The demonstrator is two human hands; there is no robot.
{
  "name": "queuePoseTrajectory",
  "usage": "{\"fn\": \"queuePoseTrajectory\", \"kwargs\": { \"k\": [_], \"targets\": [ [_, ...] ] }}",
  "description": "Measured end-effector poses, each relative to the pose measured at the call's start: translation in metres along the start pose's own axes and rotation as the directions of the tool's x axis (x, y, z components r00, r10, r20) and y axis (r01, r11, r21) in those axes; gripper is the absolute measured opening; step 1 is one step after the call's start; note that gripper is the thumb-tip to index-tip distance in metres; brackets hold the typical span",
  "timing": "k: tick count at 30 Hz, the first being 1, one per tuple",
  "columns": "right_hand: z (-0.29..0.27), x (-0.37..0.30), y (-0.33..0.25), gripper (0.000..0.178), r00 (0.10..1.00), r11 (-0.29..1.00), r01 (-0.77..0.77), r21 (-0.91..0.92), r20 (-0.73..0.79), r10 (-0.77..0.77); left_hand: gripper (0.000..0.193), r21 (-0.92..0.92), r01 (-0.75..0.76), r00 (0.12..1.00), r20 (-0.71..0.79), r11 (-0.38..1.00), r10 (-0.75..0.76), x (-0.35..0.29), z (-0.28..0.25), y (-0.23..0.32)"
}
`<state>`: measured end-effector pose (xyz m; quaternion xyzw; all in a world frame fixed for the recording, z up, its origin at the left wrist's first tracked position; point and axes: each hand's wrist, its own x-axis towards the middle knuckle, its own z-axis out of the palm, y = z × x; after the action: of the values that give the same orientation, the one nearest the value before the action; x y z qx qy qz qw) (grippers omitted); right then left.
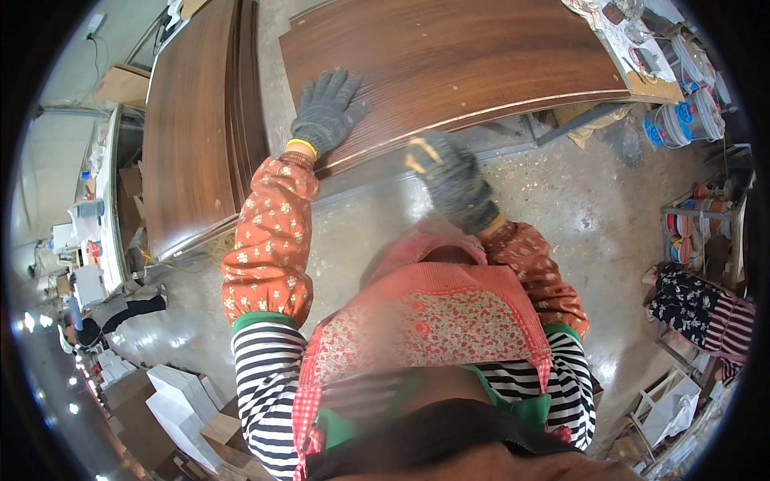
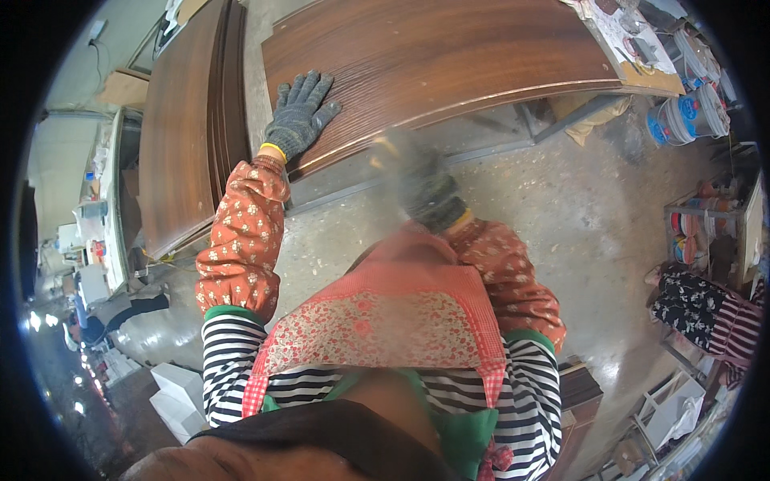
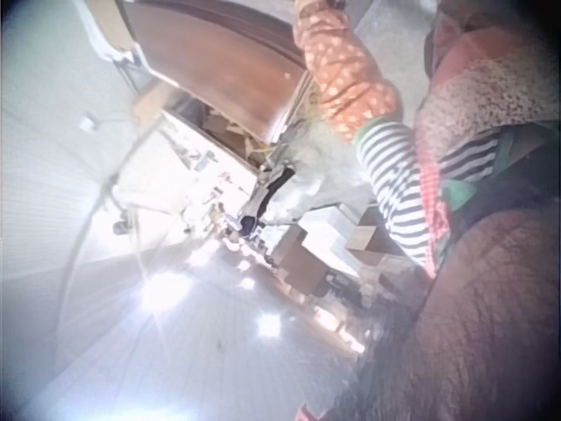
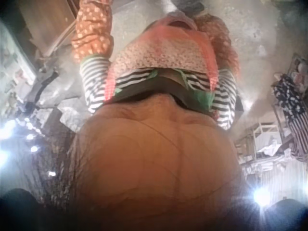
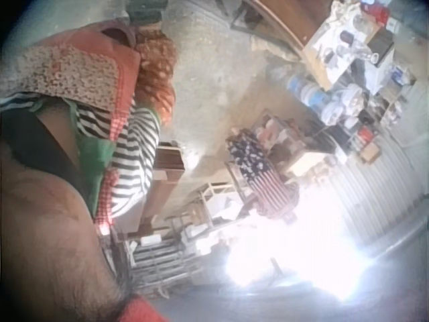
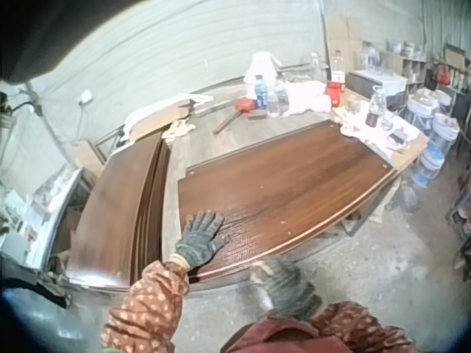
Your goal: The person wipes a large brown wooden panel with a white cloth, moving across the surface and edges. The person flips the panel over and continues wiping the other side, then returns to the first side to finish cleaning.
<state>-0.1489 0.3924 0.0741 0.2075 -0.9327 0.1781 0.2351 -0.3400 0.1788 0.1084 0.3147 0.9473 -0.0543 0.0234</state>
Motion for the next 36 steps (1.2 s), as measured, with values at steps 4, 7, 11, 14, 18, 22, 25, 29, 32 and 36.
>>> {"fn": "queuePoseTrajectory", "kwargs": {
  "k": [4,7,11,14,18,22,25,29,32,36],
  "targets": [
    [0.021,0.023,-0.028,0.05,0.87,0.837,-0.449,0.312,0.366,0.331,0.069,-0.001,-0.008,0.999,-0.052,1.0,0.008,0.001,0.005,0.0],
    [0.018,0.015,-0.007,0.052,0.906,0.911,-0.373,0.176,0.283,0.316,0.069,0.042,-0.005,1.0,-0.028,0.999,0.007,0.004,0.001,0.004],
    [-0.018,-0.02,0.064,0.052,0.993,0.958,-0.099,-0.27,0.035,0.112,0.069,0.048,-0.008,1.0,0.001,0.999,0.008,0.006,0.001,0.004],
    [-0.056,-0.043,0.106,0.05,0.928,0.874,-0.322,-0.363,0.062,0.368,0.068,0.039,-0.016,0.999,-0.034,0.999,0.017,0.006,0.007,0.0],
    [-0.055,-0.036,0.093,0.048,0.981,0.876,-0.191,-0.442,-0.047,0.19,0.068,0.01,0.013,0.999,-0.03,1.0,-0.012,0.009,0.014,-0.005],
    [-0.003,-0.013,0.054,0.049,0.97,0.967,-0.244,0.074,0.013,0.244,0.068,0.027,0.087,0.996,0.006,0.996,-0.087,0.013,0.019,-0.005],
    [0.002,-0.025,0.081,0.051,0.967,0.979,-0.199,-0.052,0.152,0.205,0.068,0.03,0.137,0.99,0.033,0.99,-0.138,0.013,0.019,-0.01],
    [-0.043,-0.057,0.171,0.044,0.981,0.921,-0.19,-0.339,-0.043,0.187,0.069,0.06,0.211,0.972,0.089,0.976,-0.216,0.012,0.016,-0.012],
    [-0.071,-0.063,0.204,0.036,0.905,0.827,-0.421,-0.372,-0.226,0.359,0.071,0.054,0.285,0.949,0.126,0.957,-0.289,0.015,0.013,-0.007],
    [-0.054,-0.032,0.137,0.037,0.956,0.957,-0.27,-0.108,-0.145,0.254,0.076,0.036,0.361,0.922,0.136,0.932,-0.363,0.023,0.004,0.005]
  ]
}}
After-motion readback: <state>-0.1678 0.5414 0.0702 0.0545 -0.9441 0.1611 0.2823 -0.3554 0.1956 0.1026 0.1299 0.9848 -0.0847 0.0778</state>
